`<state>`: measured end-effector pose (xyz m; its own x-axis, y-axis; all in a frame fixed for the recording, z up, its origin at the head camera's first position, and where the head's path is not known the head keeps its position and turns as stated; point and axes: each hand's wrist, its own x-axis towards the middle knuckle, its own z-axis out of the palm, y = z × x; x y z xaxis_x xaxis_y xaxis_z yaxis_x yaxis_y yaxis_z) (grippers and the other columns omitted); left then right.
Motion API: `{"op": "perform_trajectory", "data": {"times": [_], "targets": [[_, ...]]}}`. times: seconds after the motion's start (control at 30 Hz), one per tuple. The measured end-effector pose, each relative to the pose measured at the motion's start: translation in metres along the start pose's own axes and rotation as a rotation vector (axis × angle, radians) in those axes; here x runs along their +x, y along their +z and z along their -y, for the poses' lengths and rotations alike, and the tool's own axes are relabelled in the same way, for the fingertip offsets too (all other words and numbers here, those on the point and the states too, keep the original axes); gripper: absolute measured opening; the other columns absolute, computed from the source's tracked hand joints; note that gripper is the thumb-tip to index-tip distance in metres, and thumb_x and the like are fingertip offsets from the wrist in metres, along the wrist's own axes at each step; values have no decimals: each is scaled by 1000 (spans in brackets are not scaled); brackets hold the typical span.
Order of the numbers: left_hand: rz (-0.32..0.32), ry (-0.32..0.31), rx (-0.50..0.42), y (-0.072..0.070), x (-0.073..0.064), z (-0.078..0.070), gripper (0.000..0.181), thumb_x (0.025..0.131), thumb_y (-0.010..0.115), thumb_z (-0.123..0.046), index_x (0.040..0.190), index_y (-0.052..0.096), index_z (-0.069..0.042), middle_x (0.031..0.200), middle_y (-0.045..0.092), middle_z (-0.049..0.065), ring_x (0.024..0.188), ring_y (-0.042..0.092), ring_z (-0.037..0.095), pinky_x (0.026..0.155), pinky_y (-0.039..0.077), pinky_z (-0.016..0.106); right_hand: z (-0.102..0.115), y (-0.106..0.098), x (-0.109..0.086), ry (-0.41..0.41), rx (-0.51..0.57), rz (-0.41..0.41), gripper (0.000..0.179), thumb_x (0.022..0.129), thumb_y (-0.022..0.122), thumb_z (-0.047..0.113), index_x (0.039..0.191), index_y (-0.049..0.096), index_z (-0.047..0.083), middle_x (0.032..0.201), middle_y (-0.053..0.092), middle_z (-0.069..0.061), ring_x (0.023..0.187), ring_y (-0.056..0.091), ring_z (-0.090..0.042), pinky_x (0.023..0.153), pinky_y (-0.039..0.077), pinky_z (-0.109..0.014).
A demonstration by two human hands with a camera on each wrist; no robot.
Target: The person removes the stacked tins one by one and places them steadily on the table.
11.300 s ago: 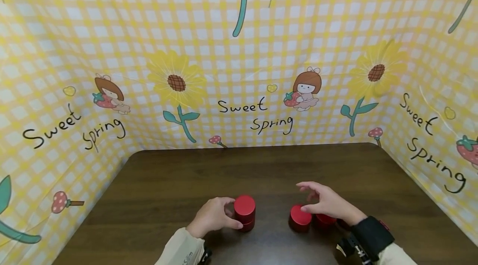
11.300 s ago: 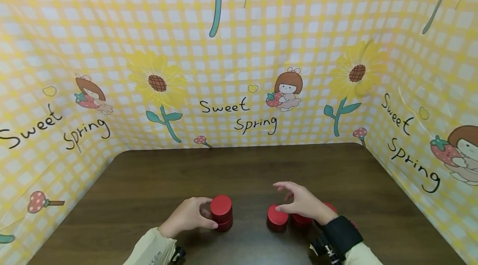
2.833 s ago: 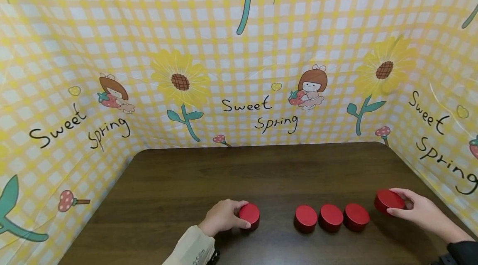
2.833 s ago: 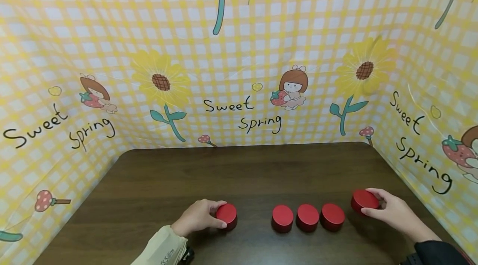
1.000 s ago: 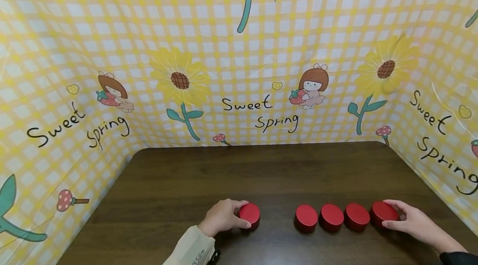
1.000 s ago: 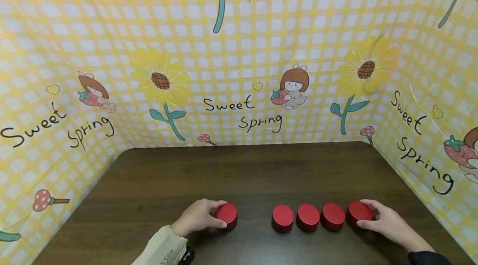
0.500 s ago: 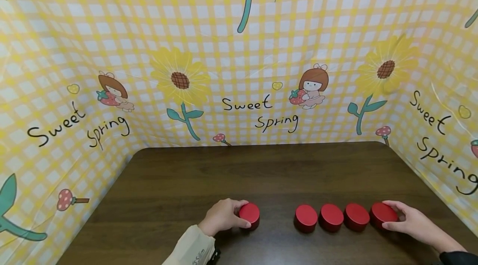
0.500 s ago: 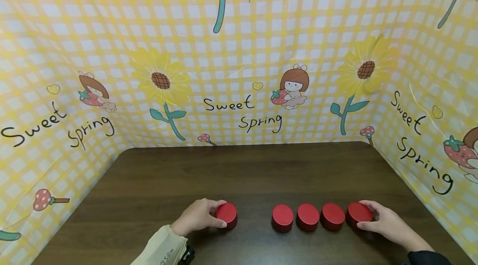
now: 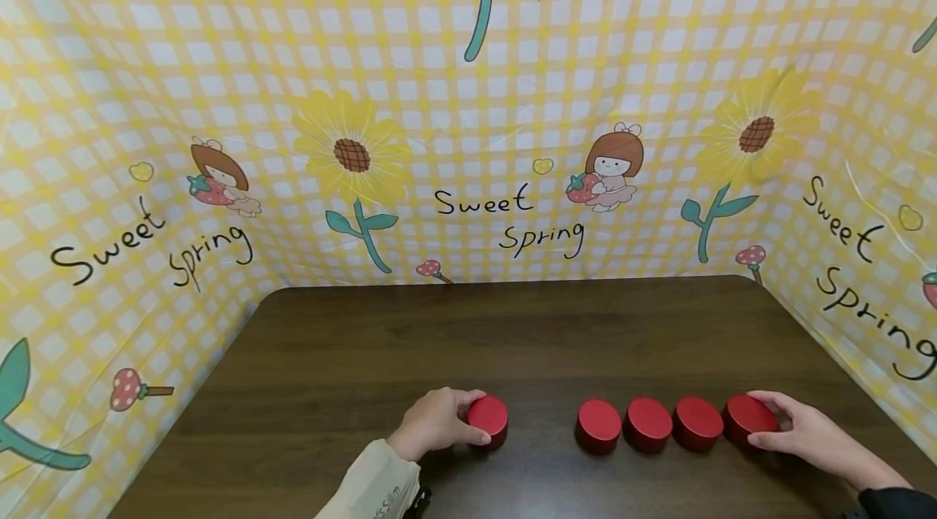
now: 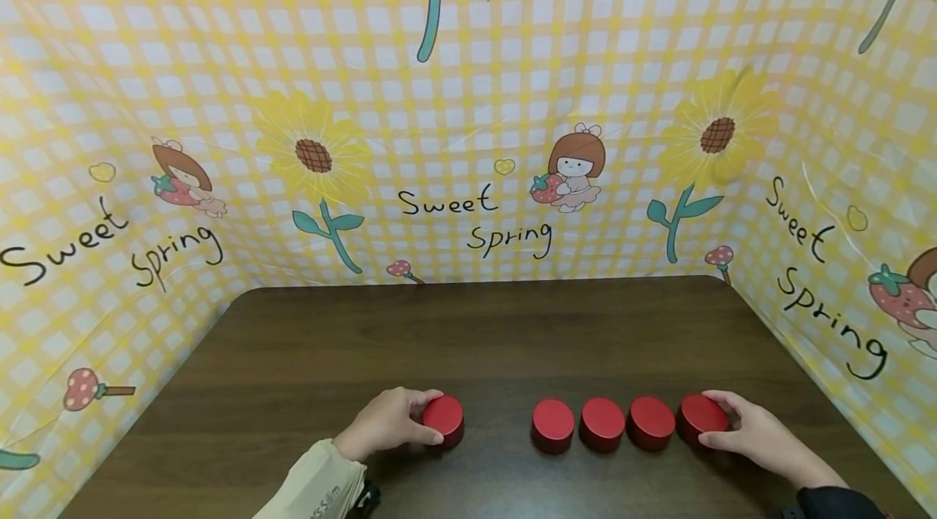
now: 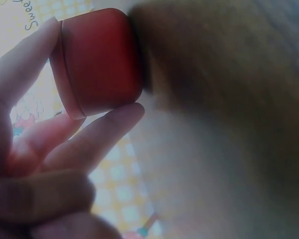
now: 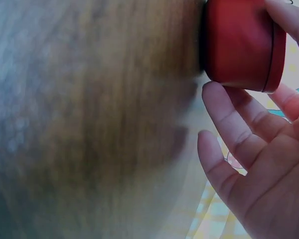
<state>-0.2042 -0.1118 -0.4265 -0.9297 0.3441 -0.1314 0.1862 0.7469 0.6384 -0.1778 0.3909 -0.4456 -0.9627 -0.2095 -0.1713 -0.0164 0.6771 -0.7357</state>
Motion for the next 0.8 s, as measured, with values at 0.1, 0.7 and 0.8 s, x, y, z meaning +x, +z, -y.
{"op": "perform_trajectory", "data": {"times": [0.1,0.7,0.8], "targets": [[-1,-9,-4,0,0,0,62,70,85,-27,126,65,-12,93,72,1,74,56,8,59,42,30,-2,0,0,-10,10,5,66,91,66,21,130,34,-22,112,59,-23,83,56,1,67,49,-28],[-68,53,68,6,5,-15,59,69,84,-34,119,67,-9,88,67,-1,74,56,12,56,42,30,-2,-1,-1,-27,40,46,66,92,64,19,129,30,-24,114,57,-28,85,56,5,69,50,-28],[-66,68,74,6,8,-22,59,70,84,-35,120,67,-9,88,67,-2,75,56,12,57,42,30,-2,-1,0,-27,51,47,67,92,64,19,129,30,-24,115,56,-29,85,56,6,69,50,-28]]}}
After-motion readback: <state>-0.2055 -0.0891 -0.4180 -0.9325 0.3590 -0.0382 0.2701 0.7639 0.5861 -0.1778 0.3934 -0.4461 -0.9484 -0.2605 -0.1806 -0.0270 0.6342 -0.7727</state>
